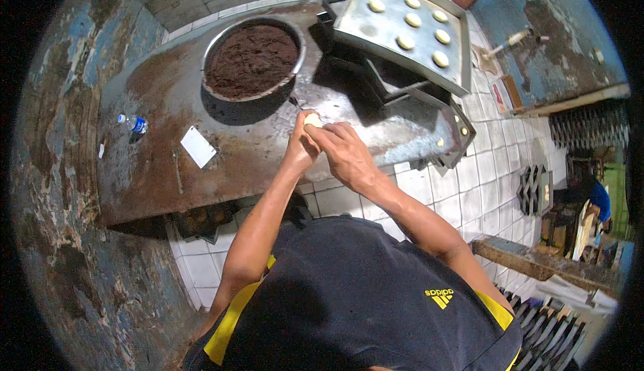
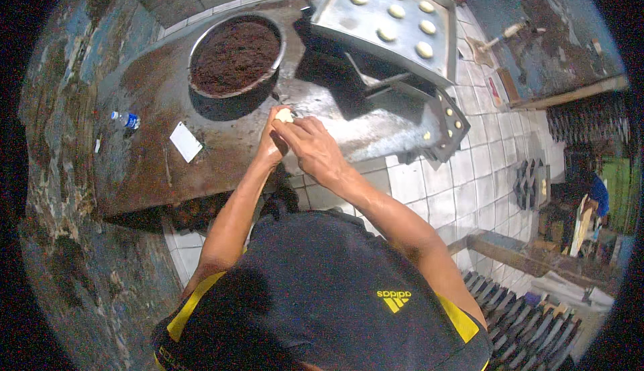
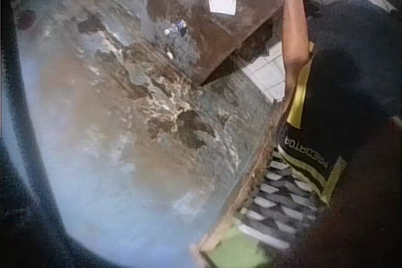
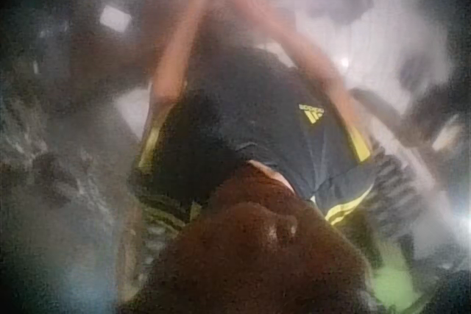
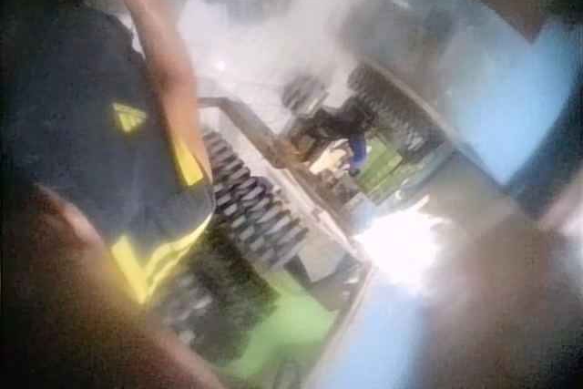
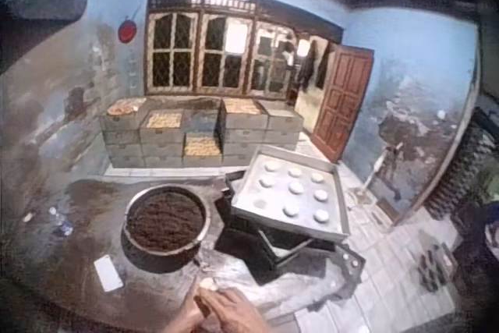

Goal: The person scoops dark filling from a bowl into pieces of dough, seals the dough into balls, and places them onto a metal tray. Later, the person uses a scraper to clean the inside of a large metal bowl.

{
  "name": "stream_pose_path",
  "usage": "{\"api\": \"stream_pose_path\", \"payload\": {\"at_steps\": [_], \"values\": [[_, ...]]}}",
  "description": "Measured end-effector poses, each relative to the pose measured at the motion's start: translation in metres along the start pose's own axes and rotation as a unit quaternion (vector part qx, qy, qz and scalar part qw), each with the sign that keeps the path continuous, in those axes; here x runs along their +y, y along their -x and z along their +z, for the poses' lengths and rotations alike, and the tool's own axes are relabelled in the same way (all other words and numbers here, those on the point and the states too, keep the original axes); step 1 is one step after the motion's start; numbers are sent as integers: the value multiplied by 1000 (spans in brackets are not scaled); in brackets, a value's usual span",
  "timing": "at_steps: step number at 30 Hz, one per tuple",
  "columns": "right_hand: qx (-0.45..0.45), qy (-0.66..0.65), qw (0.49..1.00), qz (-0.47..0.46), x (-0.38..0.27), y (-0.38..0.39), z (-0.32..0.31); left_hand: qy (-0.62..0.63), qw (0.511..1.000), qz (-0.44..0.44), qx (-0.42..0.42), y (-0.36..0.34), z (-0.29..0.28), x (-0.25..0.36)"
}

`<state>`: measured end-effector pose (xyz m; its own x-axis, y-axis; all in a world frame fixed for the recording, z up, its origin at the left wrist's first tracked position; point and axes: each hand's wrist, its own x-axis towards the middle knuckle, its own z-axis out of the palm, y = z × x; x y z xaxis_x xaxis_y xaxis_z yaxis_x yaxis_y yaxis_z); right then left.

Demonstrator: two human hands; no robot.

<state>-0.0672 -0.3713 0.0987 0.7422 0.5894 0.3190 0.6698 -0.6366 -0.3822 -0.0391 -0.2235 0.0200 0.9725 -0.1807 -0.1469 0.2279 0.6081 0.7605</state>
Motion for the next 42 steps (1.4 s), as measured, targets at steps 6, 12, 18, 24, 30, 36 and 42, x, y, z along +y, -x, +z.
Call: {"api": "stream_pose_path", "payload": {"at_steps": [6, 12, 18, 24, 30, 36, 42], "values": [[237, -242, 912, 233, 19, 100, -47, -172, 977, -89, -92, 41, 105, -11], [318, -549, 694, 341, 41, 154, -61, -454, 840, 271, -120, 49, 169, -58], [153, -304, 923, 179, 64, 168, -107, -494, 832, 32, -249, 49, 176, -45], [375, -163, 895, 179, 81, 123, -99, -342, 927, -7, -156, -4, 180, -27], [285, -509, 741, 331, 112, 35, -72, -161, 973, 48, -158, -78, 175, -31], [11, -621, 666, 412, 201, -89, -104, -34, 997, -22, -58, -178, 151, 20], [-43, 84, 979, 183, 345, -182, -55, -180, 964, 193, 33, -232, 90, 44]]}}
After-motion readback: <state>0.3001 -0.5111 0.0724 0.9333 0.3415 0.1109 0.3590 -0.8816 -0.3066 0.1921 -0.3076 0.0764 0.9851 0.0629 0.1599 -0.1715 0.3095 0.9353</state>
